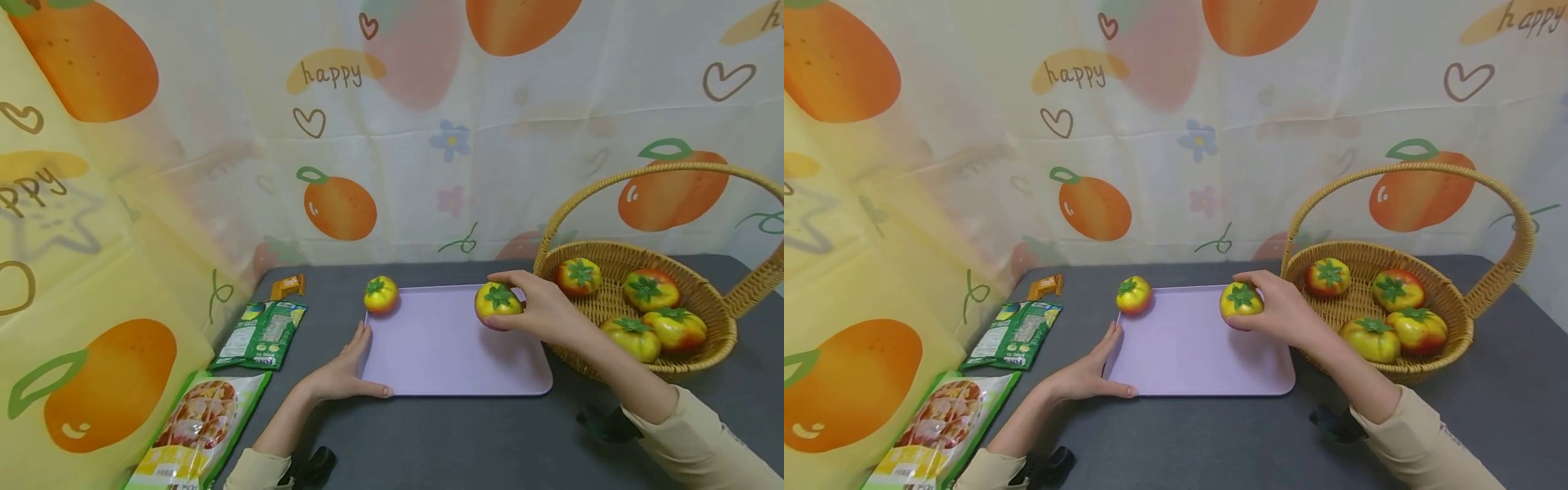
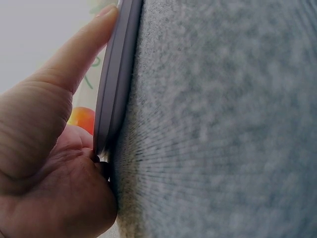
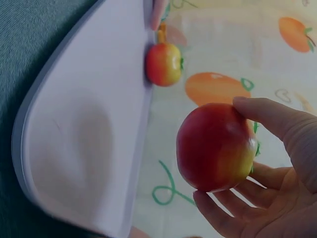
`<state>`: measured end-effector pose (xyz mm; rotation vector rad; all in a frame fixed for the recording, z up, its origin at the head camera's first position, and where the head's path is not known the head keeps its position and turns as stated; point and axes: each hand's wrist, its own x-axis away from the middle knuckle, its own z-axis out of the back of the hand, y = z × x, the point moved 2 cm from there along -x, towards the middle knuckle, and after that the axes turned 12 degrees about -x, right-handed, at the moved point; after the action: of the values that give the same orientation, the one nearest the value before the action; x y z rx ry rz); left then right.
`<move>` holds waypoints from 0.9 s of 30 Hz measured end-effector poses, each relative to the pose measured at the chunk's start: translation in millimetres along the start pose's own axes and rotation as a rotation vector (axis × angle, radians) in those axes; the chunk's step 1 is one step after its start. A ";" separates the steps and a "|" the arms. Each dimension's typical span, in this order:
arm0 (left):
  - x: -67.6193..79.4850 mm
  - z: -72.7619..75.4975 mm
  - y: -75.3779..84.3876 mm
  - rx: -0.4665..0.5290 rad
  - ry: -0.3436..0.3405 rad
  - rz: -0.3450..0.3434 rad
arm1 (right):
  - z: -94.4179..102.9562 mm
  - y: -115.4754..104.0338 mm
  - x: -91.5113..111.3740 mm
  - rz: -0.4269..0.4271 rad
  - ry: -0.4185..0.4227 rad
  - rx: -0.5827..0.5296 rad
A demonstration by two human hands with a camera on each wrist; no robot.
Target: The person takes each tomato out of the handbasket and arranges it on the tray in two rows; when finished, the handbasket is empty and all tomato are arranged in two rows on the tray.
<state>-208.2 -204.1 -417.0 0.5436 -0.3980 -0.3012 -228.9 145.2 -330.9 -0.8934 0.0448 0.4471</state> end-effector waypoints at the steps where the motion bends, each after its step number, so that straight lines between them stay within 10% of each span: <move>1: -0.1 0.0 0.1 0.001 0.000 0.001 | -2.4 0.4 -1.9 0.003 -0.004 -0.004; 27: -1.6 -0.2 -1.4 0.004 -0.008 0.010 | -69.2 2.5 -58.9 0.032 -0.077 -0.060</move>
<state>-209.7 -204.6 -418.4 0.5445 -0.4090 -0.2935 -273.2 72.8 -363.5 -0.9345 -0.0252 0.5147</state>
